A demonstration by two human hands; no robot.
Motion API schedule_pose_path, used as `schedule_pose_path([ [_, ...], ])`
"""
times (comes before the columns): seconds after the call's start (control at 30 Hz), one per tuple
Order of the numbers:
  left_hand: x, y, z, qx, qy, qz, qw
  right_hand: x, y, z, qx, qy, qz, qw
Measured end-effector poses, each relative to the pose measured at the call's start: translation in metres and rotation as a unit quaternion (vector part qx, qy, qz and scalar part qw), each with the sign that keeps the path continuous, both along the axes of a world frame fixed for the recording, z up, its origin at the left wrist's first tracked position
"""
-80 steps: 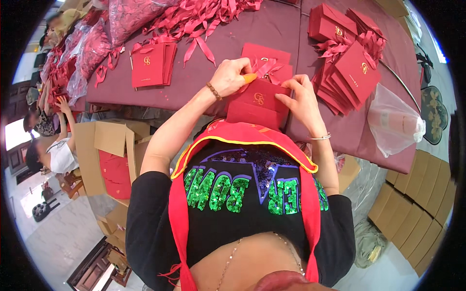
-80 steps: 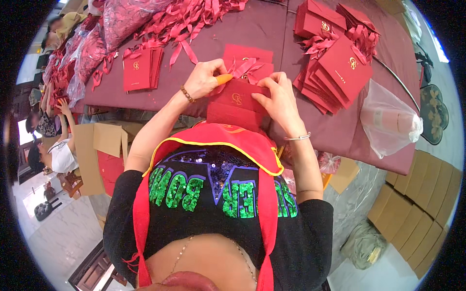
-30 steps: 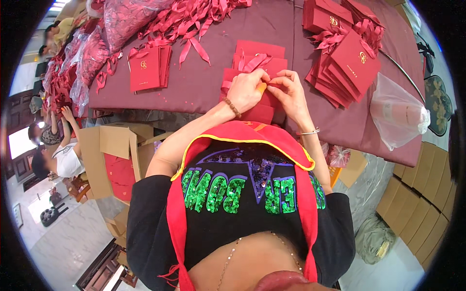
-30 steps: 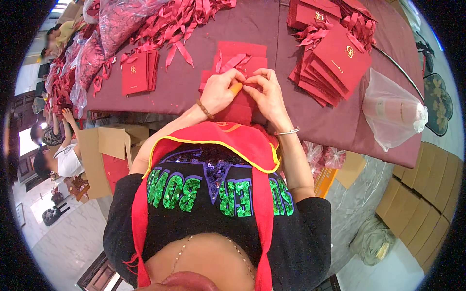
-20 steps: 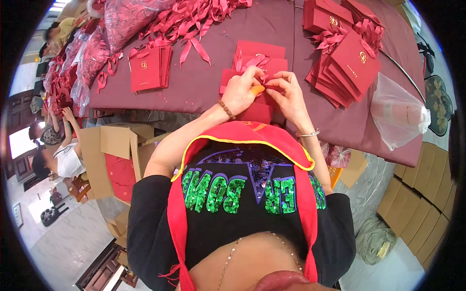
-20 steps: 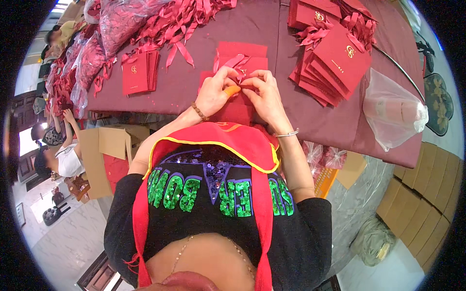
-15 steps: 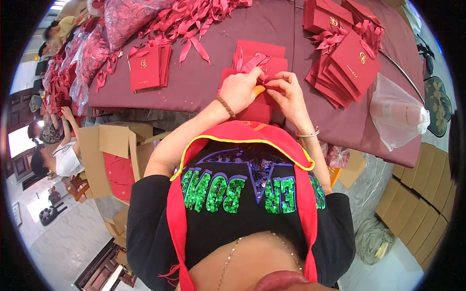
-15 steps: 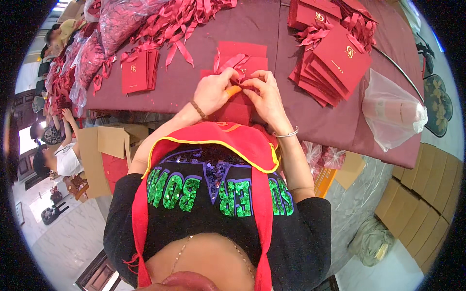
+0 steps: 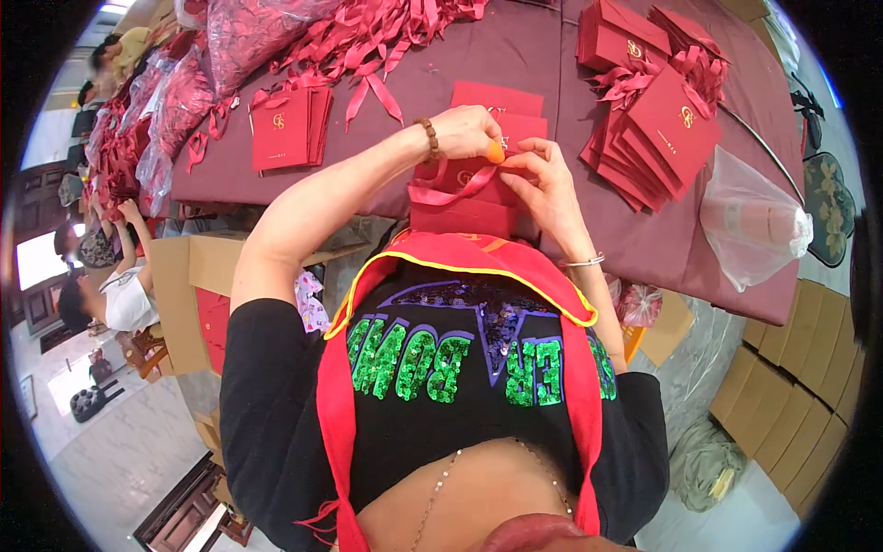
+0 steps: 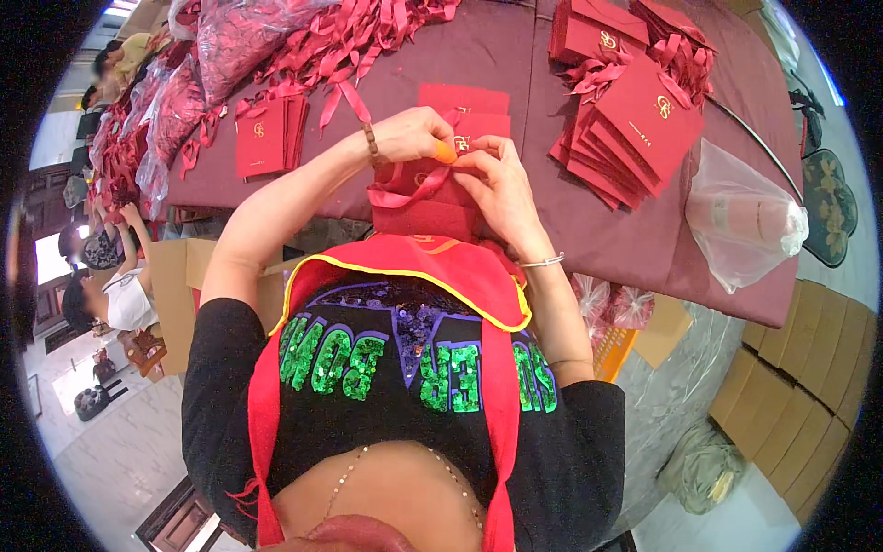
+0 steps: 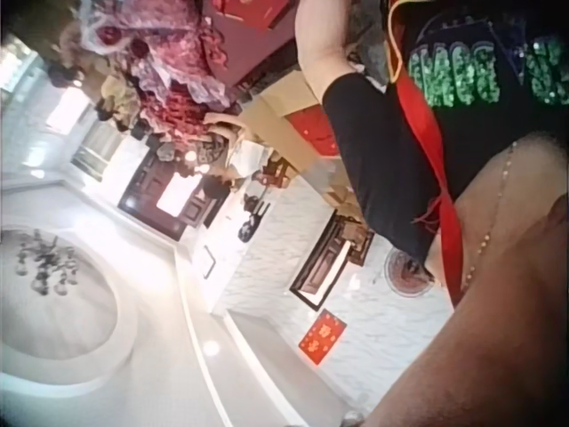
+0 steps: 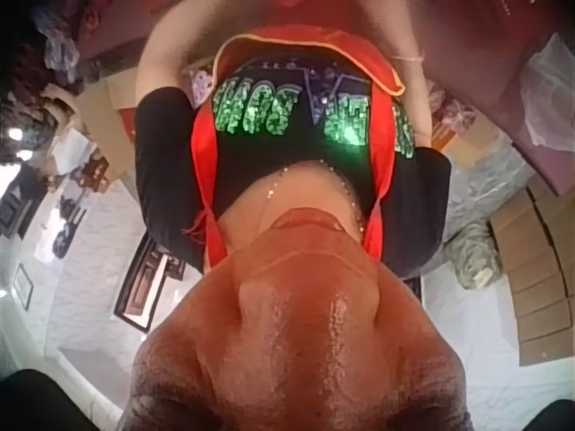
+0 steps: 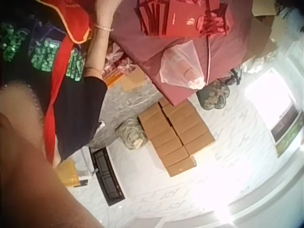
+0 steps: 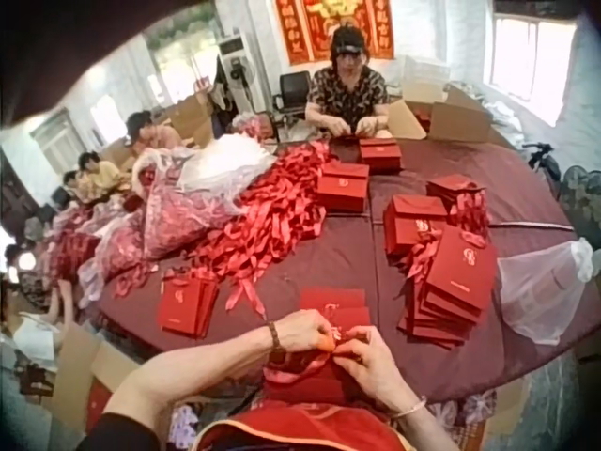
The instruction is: The person picks up a red paper bag from a stack, threads a pink ribbon through the holes, and ties it into a bow. They repeat this process for several more bags, placing each finished bag onto a separate stack.
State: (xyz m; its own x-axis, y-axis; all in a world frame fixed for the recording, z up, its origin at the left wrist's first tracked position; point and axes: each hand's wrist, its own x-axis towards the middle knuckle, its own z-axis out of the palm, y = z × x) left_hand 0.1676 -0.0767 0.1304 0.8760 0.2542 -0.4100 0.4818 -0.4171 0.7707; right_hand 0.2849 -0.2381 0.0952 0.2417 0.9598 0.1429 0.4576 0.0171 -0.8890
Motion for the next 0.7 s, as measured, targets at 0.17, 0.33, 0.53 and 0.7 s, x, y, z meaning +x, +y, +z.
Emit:
schedule_pose_path([
  [0.17, 0.005, 0.007, -0.020, -0.067, -0.073, 0.242, 0.965, 0.007, 0.001, -0.015, -0.015, 0.083, -0.002, 0.996],
  [0.33, -0.005, 0.018, -0.024, -0.148, -0.091, 0.260, 0.950, 0.007, 0.004, -0.013, -0.018, 0.082, -0.001, 0.996],
  [0.53, 0.010, 0.010, -0.026, 0.025, -0.135, 0.269, 0.953, 0.008, 0.008, -0.003, -0.076, 0.064, 0.003, 0.995],
  [0.7, 0.020, 0.042, -0.001, -0.095, -0.265, 0.473, 0.835, 0.008, 0.008, 0.004, -0.112, 0.094, 0.018, 0.989],
])
